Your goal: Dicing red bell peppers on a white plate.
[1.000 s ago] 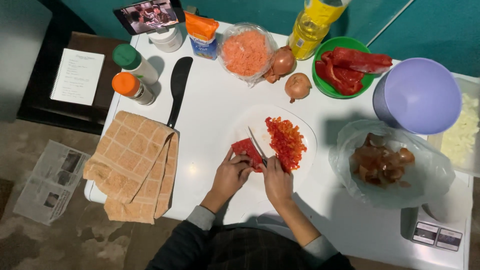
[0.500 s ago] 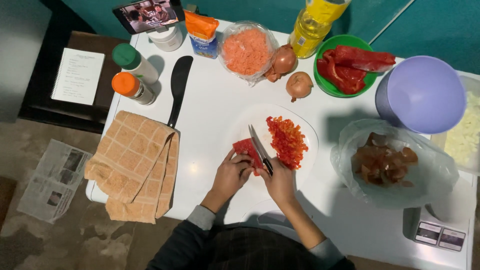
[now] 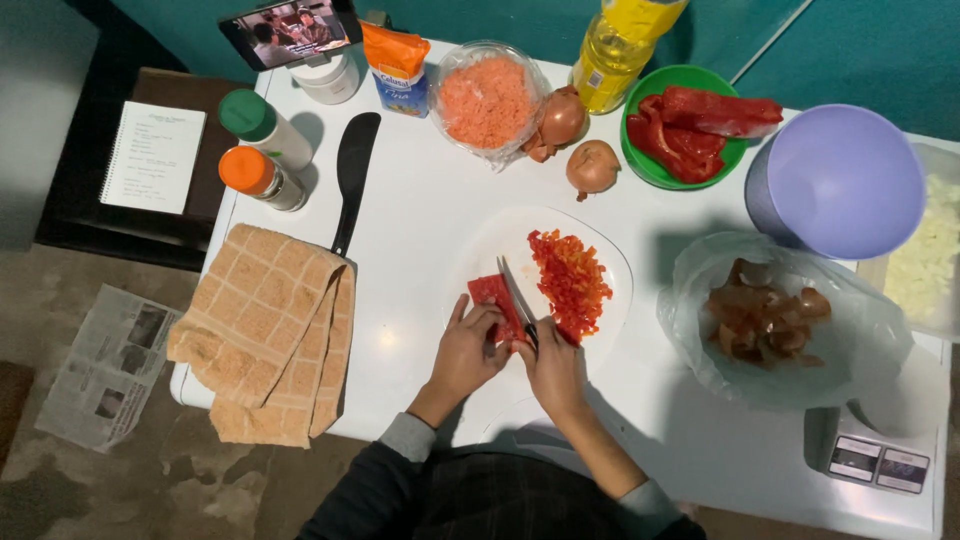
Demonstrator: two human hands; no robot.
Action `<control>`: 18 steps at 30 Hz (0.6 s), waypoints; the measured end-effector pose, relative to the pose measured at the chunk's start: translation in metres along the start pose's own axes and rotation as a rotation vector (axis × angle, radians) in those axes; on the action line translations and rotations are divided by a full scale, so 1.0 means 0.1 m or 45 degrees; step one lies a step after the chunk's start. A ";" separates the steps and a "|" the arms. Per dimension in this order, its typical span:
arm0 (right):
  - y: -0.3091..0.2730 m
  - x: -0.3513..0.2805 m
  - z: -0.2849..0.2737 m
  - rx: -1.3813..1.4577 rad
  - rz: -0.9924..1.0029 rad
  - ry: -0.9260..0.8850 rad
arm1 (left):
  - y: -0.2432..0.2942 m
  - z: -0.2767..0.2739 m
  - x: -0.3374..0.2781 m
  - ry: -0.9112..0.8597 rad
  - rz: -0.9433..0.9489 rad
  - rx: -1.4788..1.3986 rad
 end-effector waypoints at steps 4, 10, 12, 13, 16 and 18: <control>0.00 0.05 -0.10 0.110 0.094 0.010 | 0.05 0.01 -0.02 -0.025 -0.042 0.017; 0.13 0.09 -0.05 0.112 0.273 -0.076 | 0.00 0.07 -0.02 -0.026 -0.082 0.018; 0.15 0.12 -0.07 0.168 0.302 -0.068 | -0.03 0.08 -0.01 0.006 -0.096 0.020; 0.15 0.12 -0.07 0.169 0.299 -0.069 | -0.03 0.07 0.00 0.009 -0.097 0.023; 0.16 0.14 -0.08 0.129 0.248 -0.061 | -0.03 0.06 0.02 0.019 -0.130 0.026; 0.09 0.15 -0.13 0.033 0.139 0.054 | -0.04 0.07 0.01 0.001 -0.163 0.021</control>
Point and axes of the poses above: each hand's wrist, its own x-axis towards the middle knuckle, its own z-axis out of the palm, y = z × x, the point moved 9 cm from there along x, towards the middle knuckle, and after that the axes turned 3 degrees about z, right-handed, at the moved point
